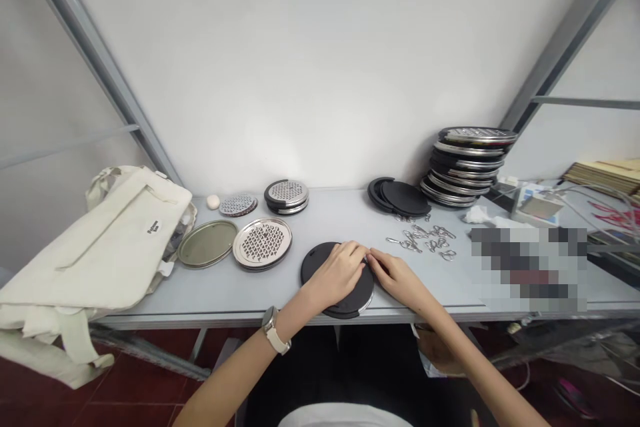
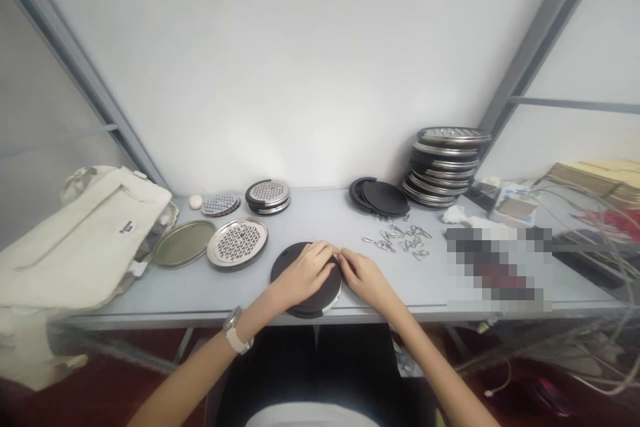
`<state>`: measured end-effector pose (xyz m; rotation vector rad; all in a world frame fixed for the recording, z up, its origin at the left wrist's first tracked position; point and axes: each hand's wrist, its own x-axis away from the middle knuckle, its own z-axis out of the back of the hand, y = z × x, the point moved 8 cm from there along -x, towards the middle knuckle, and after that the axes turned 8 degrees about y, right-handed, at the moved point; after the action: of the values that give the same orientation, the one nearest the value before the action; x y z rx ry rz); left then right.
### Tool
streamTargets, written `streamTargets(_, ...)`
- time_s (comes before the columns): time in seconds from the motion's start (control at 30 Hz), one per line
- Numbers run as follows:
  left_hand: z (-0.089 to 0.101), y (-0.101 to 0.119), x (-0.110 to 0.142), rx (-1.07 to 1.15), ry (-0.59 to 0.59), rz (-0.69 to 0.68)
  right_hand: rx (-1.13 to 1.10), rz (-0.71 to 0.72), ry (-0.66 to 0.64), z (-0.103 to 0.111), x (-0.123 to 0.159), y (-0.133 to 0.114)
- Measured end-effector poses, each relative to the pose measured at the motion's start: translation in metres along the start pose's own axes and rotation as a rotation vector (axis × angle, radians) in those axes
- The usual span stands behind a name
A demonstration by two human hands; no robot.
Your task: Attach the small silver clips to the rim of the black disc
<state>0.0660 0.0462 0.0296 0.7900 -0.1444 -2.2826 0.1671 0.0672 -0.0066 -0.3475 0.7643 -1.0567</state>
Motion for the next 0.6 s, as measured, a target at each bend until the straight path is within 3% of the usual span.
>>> streamTargets(0.6,-0.0011,0.0000,-0.0003,0.019,0.004,-0.015,-0.037,0.004,0.002,0.0008,0.0024,0.0004)
